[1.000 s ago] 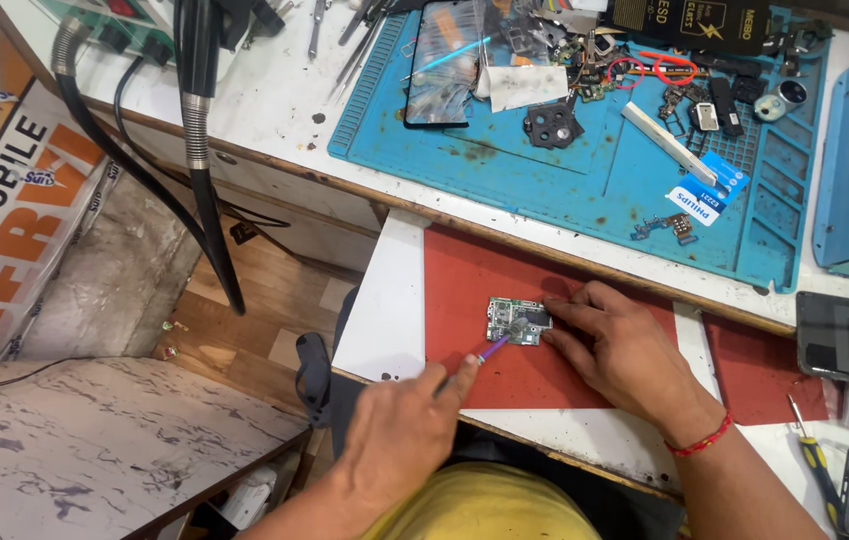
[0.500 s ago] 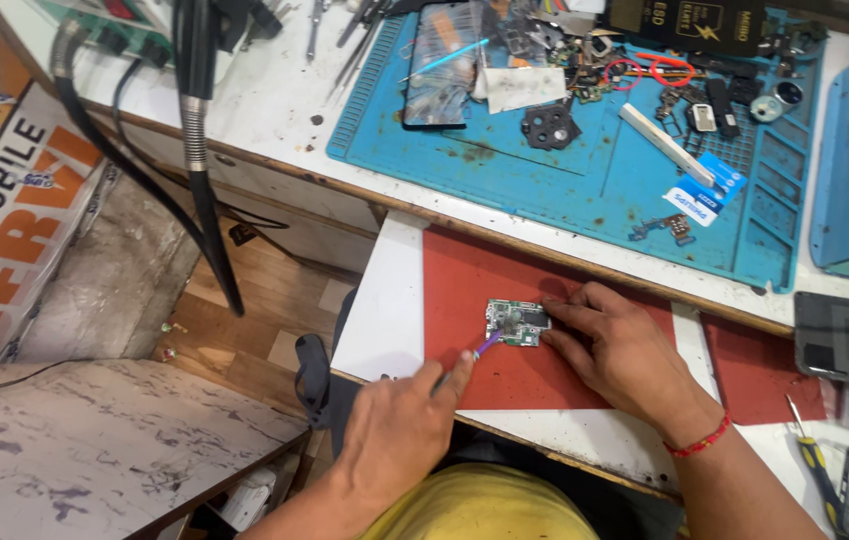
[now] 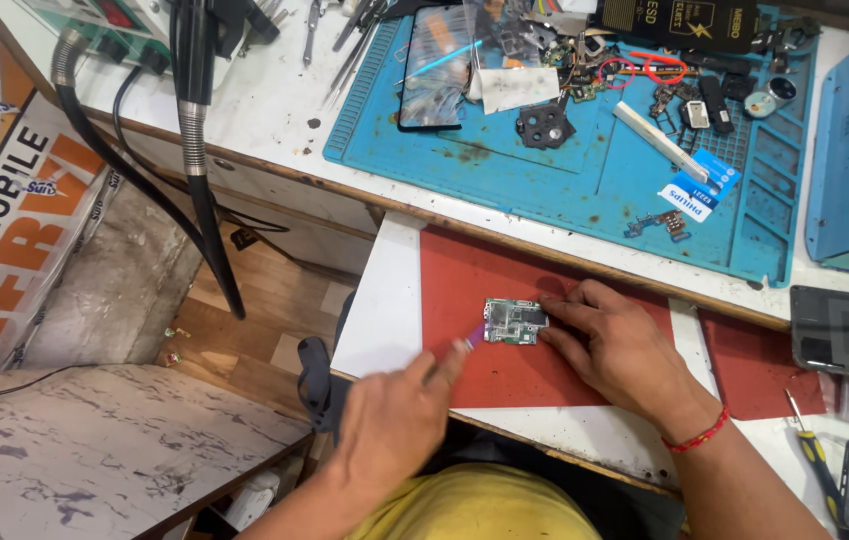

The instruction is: The person cleans a small electronic circuit board using a toothbrush and a hot air gun. They scrub the board's surface with the toothbrush and then apply heat with the hot air gun to dry or clean the components.

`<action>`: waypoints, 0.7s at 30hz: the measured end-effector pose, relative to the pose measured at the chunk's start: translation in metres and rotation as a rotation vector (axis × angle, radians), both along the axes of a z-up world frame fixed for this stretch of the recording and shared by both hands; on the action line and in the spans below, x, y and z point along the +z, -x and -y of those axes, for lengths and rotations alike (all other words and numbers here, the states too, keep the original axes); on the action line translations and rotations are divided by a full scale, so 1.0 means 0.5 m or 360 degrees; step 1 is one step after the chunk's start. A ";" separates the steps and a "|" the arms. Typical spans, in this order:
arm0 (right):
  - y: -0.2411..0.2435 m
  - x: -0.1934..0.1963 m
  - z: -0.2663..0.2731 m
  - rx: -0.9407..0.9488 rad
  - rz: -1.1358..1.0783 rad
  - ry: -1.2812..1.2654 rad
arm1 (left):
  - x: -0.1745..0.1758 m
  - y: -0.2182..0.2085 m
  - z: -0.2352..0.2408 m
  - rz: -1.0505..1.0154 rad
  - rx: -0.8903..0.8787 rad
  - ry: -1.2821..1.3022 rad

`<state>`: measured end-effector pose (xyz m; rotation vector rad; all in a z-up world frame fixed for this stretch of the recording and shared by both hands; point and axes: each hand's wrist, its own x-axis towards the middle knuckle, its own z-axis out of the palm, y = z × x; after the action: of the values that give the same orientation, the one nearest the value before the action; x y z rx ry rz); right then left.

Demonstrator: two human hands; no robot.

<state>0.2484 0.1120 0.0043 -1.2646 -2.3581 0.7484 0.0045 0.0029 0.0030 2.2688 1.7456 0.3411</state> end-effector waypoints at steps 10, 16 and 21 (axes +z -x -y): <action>0.002 -0.005 0.005 0.0007 -0.0039 -0.0048 | -0.016 0.009 0.009 -0.0145 -0.0107 -0.0263; -0.001 -0.009 0.002 0.0026 -0.0035 -0.0029 | -0.018 0.003 0.016 -0.0170 -0.0147 -0.0243; 0.002 -0.007 0.002 0.0014 -0.0013 -0.0019 | -0.008 0.005 0.011 -0.0098 -0.0069 -0.0235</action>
<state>0.2475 0.1110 0.0010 -1.2448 -2.3600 0.7395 0.0021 -0.0025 -0.0012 2.4407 1.7510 0.4082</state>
